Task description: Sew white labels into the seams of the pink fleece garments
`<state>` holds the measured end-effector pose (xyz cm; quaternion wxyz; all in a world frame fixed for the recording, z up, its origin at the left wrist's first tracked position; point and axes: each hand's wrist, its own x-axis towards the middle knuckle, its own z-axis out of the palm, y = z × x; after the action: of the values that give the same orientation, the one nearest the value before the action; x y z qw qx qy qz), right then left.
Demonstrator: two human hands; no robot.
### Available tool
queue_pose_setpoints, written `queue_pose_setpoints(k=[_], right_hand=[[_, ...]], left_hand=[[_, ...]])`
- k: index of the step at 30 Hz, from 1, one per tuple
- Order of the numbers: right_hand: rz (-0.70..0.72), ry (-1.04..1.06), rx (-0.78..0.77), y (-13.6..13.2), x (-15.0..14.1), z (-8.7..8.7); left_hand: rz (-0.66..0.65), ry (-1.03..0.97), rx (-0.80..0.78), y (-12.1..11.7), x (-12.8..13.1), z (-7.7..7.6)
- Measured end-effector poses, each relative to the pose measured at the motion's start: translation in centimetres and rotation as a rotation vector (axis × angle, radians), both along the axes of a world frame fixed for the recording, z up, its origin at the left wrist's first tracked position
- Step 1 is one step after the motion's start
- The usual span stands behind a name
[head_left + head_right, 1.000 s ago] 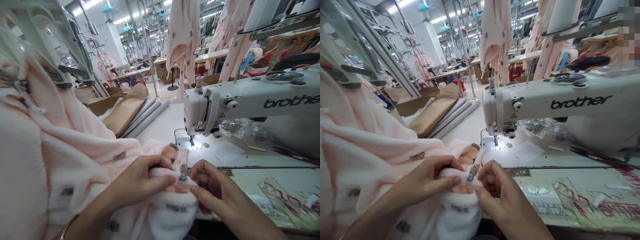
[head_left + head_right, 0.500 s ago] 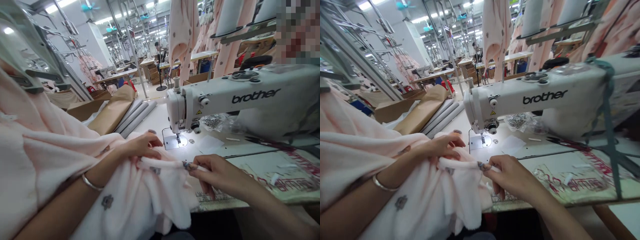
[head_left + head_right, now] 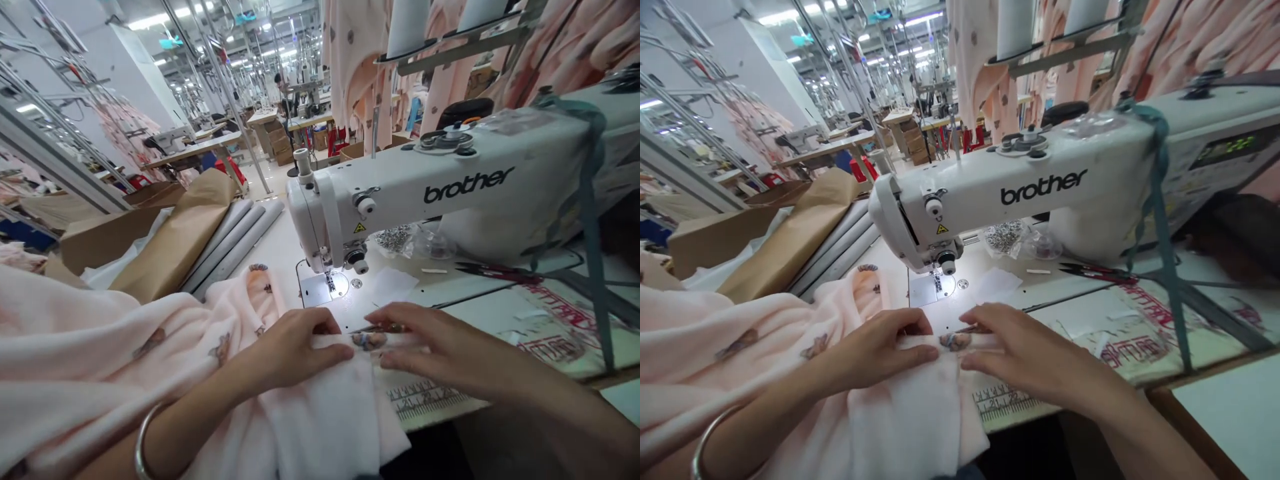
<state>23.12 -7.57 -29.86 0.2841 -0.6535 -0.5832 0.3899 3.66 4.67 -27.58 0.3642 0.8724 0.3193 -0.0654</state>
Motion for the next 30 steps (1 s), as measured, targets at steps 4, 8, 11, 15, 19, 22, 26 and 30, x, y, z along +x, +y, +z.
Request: queue_pose_setpoints(k=[4,8,11,15,19,22,26,30], right_hand=[[0.168,0.057,-0.05,2.0,-0.2,1.1],[0.252,0.124,-0.174,3.7,-1.3,0.8],[0.169,0.127,-0.146,4.0,-2.1,0.0],[0.111,0.143,-0.153,4.2,-2.6,-0.6],[0.123,0.269,-0.211,4.6,-2.3,-0.8],[0.101,0.375,-0.238,5.3,-1.9,-1.3],[0.005,0.259,-0.264,7.0,-1.2,-1.9],[-0.083,0.051,-0.238,9.1,-0.5,-1.9]], left_hand=[[0.0,-0.069,-0.006,0.4,-0.3,0.0],[0.023,-0.099,-0.014,1.2,-0.9,-0.3],[0.01,-0.118,-0.1,2.0,-1.3,-1.0],[0.05,-0.061,-0.22,2.4,-1.5,-1.5],[0.124,-0.027,-0.215,2.1,-1.1,-1.6],[0.18,-0.048,-0.229,2.3,-0.5,-1.8],[0.304,0.014,-0.386,3.8,0.8,-2.7],[0.363,-0.014,-0.366,5.3,2.2,-3.6]])
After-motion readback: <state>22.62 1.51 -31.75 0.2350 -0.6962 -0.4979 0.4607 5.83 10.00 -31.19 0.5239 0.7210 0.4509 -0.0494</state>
